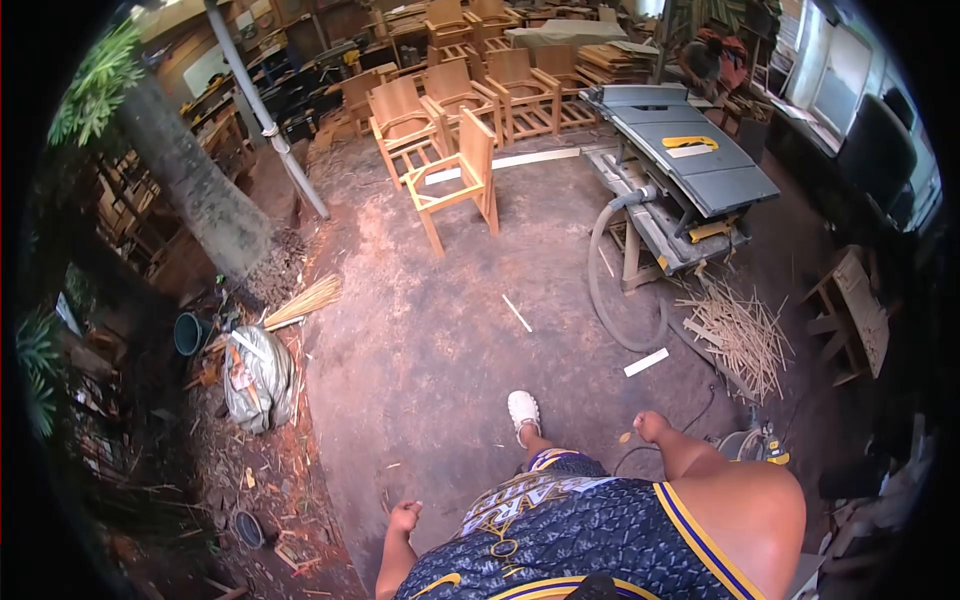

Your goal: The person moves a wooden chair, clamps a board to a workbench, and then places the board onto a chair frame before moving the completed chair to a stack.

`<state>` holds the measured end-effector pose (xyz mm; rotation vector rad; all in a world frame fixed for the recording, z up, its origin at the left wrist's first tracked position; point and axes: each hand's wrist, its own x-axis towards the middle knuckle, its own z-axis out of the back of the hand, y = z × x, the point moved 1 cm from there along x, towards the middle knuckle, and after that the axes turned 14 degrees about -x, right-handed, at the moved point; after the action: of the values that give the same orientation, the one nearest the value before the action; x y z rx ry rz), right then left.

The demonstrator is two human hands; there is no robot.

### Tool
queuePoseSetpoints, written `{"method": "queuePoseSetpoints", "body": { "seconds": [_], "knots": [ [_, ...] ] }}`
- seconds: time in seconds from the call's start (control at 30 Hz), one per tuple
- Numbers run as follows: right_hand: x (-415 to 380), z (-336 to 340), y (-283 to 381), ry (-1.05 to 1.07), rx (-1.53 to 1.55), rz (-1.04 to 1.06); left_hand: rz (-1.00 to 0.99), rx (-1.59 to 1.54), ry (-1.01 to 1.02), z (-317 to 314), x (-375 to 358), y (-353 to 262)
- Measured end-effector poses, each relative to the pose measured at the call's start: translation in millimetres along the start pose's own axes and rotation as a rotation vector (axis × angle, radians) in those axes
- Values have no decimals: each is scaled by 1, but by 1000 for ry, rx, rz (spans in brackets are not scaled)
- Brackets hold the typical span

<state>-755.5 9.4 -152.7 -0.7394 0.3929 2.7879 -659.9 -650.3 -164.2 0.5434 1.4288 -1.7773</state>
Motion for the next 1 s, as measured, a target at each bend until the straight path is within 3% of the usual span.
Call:
{"method": "queuePoseSetpoints", "body": {
  "seconds": [0.13, 0.17, 0.23, 0.27, 0.33, 0.4, 0.43, 0.53, 0.57, 0.6, 0.63, 0.67, 0.77, 0.83, 0.9, 0.97, 1.0],
  "knots": [
    [110, 2, 39, 6, -186, 48, 117, -18, -58, 21, 32, -47],
    [139, 17, 59, 56, -162, 95, 122, -20, -54, 27, 44, -55],
    [220, 17, 96, -68, -75, 322, 110, -87, -104, 28, 47, -119],
    [203, 102, 170, -2, 26, 278, 73, -129, -138, 24, 58, -152],
    [247, 159, 249, -163, 10, 453, -87, -144, -141, 20, 83, -215],
    [285, 216, 320, -328, 76, 626, -103, -151, -144, 13, 112, -266],
    [299, 245, 355, -243, 85, 568, -136, -168, -146, 11, 126, -286],
    [368, 270, 417, -201, 146, 620, -167, -49, -6, 8, 182, -336],
    [402, 258, 428, -225, 153, 689, -76, -34, 74, 17, 221, -336],
    [407, 261, 436, -265, 133, 704, -103, 121, 181, 20, 243, -360],
    [433, 243, 441, -221, 153, 642, -60, -153, 386, 55, 360, -293],
    [429, 243, 438, -244, 141, 587, -160, 150, 373, 60, 394, -316],
    [392, 229, 410, -168, 198, 346, -107, 636, 510, 45, 469, -441],
    [353, 184, 377, -261, 183, 102, -135, 784, 602, 22, 522, -533],
    [286, 145, 342, 9, 320, -340, -232, 898, 644, -9, 571, -630],
    [210, 85, 326, 38, 263, -635, -395, 989, 654, -47, 612, -724],
    [161, 73, 334, -7, 406, -758, -492, 1020, 647, -66, 628, -768]
  ]
}}
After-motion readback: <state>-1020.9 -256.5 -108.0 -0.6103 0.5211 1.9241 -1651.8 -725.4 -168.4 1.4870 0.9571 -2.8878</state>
